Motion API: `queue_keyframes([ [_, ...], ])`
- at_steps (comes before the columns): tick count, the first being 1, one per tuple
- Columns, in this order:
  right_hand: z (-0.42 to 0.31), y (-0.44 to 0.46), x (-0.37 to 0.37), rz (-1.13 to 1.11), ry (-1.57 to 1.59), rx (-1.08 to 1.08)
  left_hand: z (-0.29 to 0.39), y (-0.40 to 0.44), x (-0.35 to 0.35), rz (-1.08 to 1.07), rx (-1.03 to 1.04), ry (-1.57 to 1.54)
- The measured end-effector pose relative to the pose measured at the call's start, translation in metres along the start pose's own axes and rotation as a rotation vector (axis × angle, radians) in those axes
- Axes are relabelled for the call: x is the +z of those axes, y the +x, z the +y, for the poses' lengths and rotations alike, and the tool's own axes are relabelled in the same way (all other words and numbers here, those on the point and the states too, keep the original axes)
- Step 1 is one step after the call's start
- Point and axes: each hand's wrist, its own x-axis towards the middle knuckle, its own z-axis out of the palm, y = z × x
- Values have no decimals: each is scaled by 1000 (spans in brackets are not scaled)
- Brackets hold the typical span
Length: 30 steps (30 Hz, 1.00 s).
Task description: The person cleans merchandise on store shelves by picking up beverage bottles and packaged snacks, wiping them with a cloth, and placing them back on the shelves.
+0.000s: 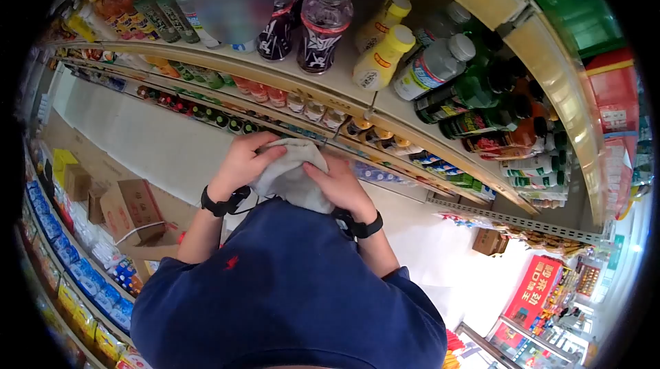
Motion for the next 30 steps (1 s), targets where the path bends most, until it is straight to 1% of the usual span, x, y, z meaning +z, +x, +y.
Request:
queue_keyframes([
  [2,-2,0,12,48,140,30,-5,4,-15,1,-18,16],
  [3,-2,-2,16,62,150,35,-6,8,-20,14,-34,22],
  [4,0,-4,18,130,152,62,-7,13,-23,-2,-28,22],
  [5,1,-6,18,198,153,90,-7,19,-24,47,-43,-8],
  [6,1,-10,16,213,162,94,-7,25,-25,95,-59,-37],
  [7,0,-15,11,287,249,107,-11,33,-24,79,-53,-37],
  [8,0,-20,7,361,335,118,-14,42,-23,179,35,24],
  [9,1,-25,4,375,340,118,-14,49,-22,280,123,82],
  [10,3,-30,1,475,372,113,-11,53,-20,285,87,58],
  [11,3,-33,-2,574,401,106,-7,59,-19,278,97,56],
  [12,2,-37,-5,617,376,55,-3,65,-17,291,125,52],
  [13,3,-40,-6,623,374,54,1,70,-14,306,151,48],
  [14,3,-41,-6,712,395,27,8,74,-11,306,156,47],
  [15,3,-41,-6,797,417,-2,15,78,-7,298,131,-53],
  [16,3,-41,-6,793,419,-10,21,82,-3,292,105,-148],
  [17,-2,-40,-6,851,396,-125,24,87,1,298,109,-139],
  [19,-13,-38,-2,963,359,-354,27,100,8,354,228,-196],
  [20,-17,-39,2,1022,340,-464,32,106,4,353,282,-84],
  [21,-19,-37,2,1084,319,-585,38,112,3,353,293,-71],
  [22,-16,-22,3,1147,388,-654,42,116,4,380,288,-75],
  [24,-34,10,-14,1040,75,-807,46,121,5,415,291,-76],
  [25,-80,22,-20,984,-46,-788,44,119,6,398,262,-135],
  [26,-105,41,-31,997,-346,-903,42,117,7,383,230,-193],
  [27,-111,57,-37,971,-540,-952,41,115,9,394,226,-188],
  [28,-114,72,-35,881,-541,-945,41,113,12,390,205,-260],
  [29,-117,84,-30,825,-522,-881,39,113,14,393,187,-332],
  [30,-115,92,-23,799,-534,-853,34,112,14,360,200,-288],
])
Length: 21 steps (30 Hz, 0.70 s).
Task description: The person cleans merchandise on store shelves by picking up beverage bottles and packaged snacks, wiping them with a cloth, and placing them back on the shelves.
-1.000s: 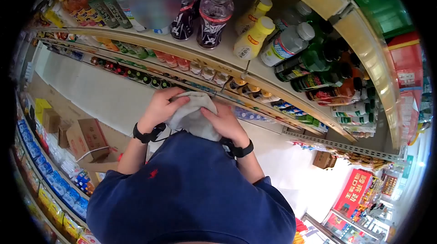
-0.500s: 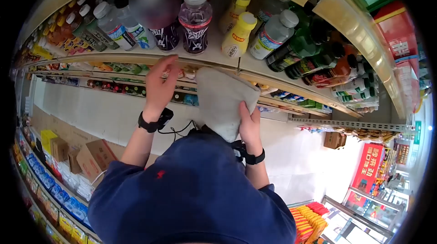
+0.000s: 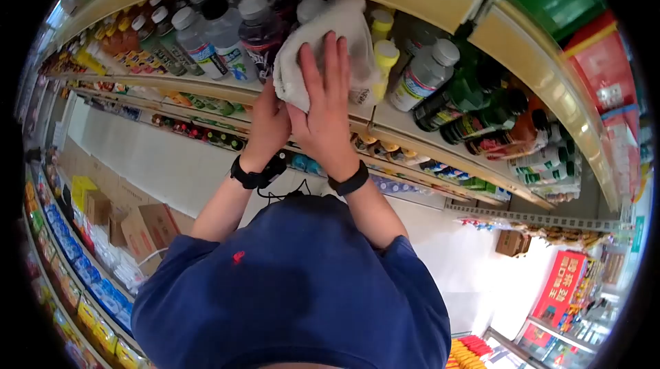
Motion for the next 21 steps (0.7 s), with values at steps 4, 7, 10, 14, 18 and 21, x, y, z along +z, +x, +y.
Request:
queue_keyframes([
  [4,11,-28,15,-82,-9,16,4,-6,-1,-31,-2,21],
  [7,23,-57,19,-217,100,143,-4,-6,-6,-85,-57,-53],
  [10,26,-67,15,-287,69,143,-10,-9,-12,-109,-117,-109],
  [14,26,-66,5,-334,132,180,-11,-23,-10,-116,-109,-86],
  [18,18,-68,-6,-305,245,178,16,-41,-19,-264,-240,-110],
  [21,5,-79,5,-246,337,165,15,-45,-31,-398,-114,-281],
])
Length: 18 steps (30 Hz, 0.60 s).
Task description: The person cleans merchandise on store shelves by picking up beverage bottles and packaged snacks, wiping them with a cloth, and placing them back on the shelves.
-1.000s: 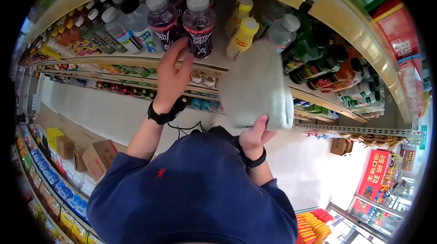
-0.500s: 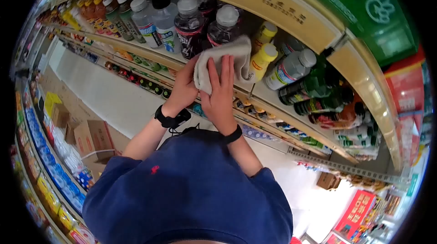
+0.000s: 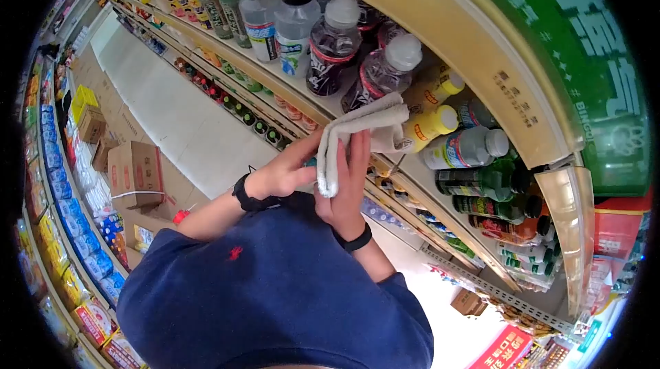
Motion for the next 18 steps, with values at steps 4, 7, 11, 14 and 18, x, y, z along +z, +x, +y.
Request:
queue_keyframes([
  [4,3,7,33,-65,-191,-93,-3,-4,-27,-11,26,-104],
  [7,0,17,68,-25,-218,-95,12,-8,-67,-79,-48,-138],
  [11,-12,61,118,-26,-294,-138,28,-12,-127,-17,-184,-286],
  [14,-21,106,145,-70,-480,-246,19,-14,-182,35,-184,-581],
  [18,-18,141,190,-35,-615,-181,11,-10,-219,149,-252,-744],
])
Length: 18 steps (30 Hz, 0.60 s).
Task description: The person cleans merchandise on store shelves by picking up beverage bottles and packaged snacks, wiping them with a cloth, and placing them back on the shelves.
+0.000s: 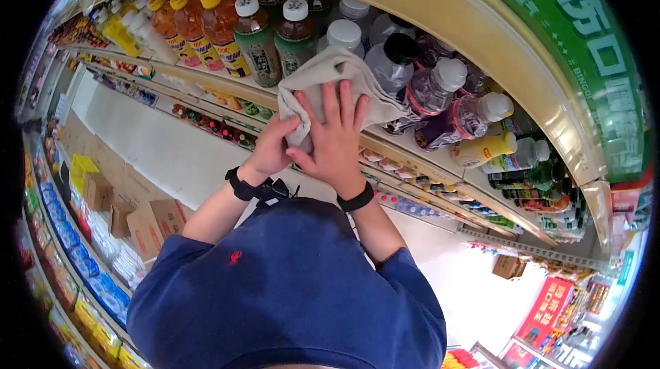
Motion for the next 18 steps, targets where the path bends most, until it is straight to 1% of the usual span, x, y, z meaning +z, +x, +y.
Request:
queue_keyframes([
  [1,-6,0,8,24,21,20,4,0,-4,52,-4,-41],
  [2,-12,-5,16,27,9,31,6,-1,-13,40,-16,-43],
  [4,-20,-20,32,19,87,149,0,-5,-37,9,-122,65],
  [6,-26,-34,42,0,63,182,-7,-10,-46,18,-137,47],
  [8,-31,-41,47,-103,58,237,-8,-15,-50,85,-229,-9],
  [10,-34,-40,45,-98,51,245,-6,-17,-50,93,-273,2],
  [12,-38,-24,40,-4,117,212,2,-15,-50,-8,-174,171],
  [13,-41,-13,36,-3,115,212,10,-14,-50,-11,-174,171],
  [15,-47,18,25,-24,-10,144,31,-9,-46,2,-98,181],
  [16,-52,33,20,-38,-71,112,42,-6,-41,3,-96,180],
  [18,-60,55,23,-12,-96,81,62,-4,-33,85,67,-5],
])
